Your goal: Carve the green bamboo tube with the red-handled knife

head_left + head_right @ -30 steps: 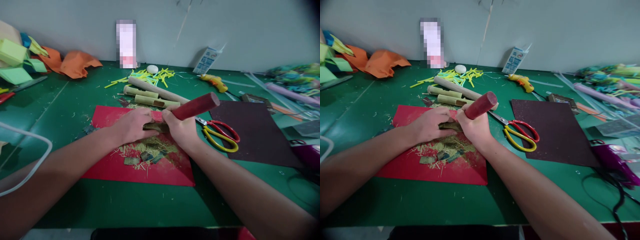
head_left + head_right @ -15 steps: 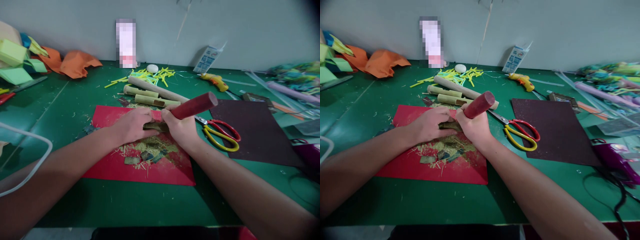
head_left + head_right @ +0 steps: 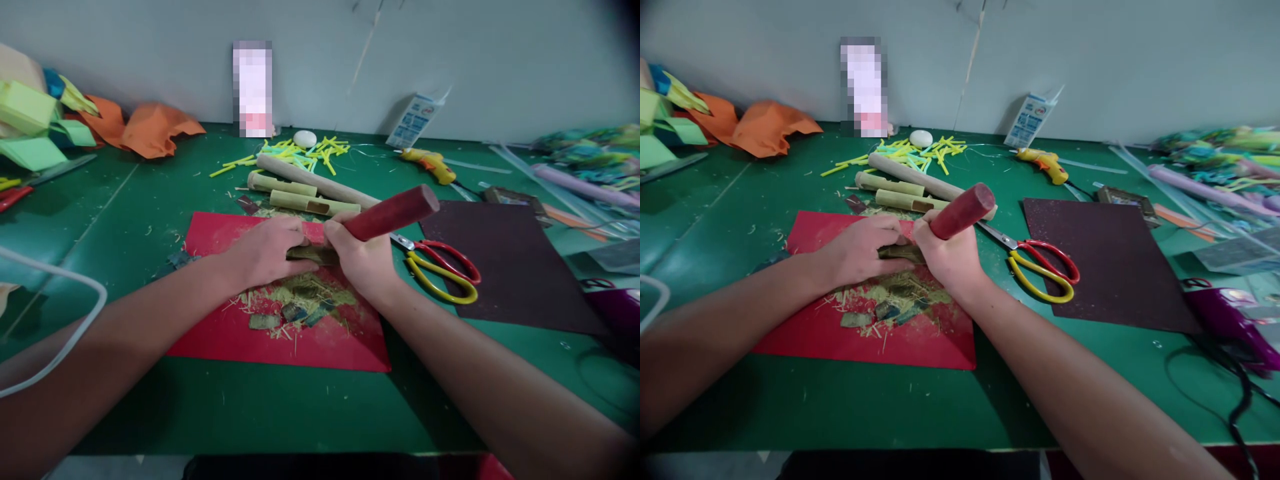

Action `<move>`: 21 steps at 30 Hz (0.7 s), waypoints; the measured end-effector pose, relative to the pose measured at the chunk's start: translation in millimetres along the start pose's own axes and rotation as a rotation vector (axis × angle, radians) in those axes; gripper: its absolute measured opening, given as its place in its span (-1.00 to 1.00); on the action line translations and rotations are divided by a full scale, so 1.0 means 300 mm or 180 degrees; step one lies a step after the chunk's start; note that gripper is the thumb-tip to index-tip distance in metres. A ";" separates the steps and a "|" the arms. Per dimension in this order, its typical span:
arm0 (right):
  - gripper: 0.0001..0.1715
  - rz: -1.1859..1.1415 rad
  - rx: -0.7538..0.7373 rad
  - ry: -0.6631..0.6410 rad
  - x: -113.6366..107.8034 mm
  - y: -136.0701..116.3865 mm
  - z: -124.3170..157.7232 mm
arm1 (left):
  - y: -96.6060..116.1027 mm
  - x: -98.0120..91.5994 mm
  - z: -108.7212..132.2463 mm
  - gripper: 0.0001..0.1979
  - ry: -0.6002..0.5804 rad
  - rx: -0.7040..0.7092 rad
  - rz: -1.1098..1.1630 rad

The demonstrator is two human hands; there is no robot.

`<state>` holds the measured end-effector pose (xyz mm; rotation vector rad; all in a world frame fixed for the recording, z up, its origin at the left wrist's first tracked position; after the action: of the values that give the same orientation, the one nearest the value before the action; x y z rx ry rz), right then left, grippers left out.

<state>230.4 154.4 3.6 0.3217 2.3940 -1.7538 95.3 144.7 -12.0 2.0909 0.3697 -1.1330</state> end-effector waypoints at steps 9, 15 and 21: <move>-0.74 0.0072 -0.0079 -0.0103 0.001 -0.003 0.002 | -0.001 0.000 0.001 -0.67 0.0014 0.0013 0.0033; -0.74 0.0152 -0.0136 -0.0562 0.019 -0.003 0.020 | -0.003 -0.003 -0.004 -0.64 -0.0047 0.0101 0.0049; -0.71 0.0072 -0.0136 -0.0164 -0.005 -0.002 0.010 | -0.009 0.000 -0.004 -0.62 -0.0102 -0.0095 0.0056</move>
<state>231.6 151.2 3.7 0.2936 2.3789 -1.6780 94.4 147.4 -13.0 2.0439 0.3503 -1.1425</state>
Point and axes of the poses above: each hand's wrist, its own z-axis away from the middle knuckle, its own x-axis out of the palm, y = z × x, the point moved 7 cm from there along -z, towards the middle knuckle, and after that the axes turned 3 degrees about y, right-handed, at the moved point
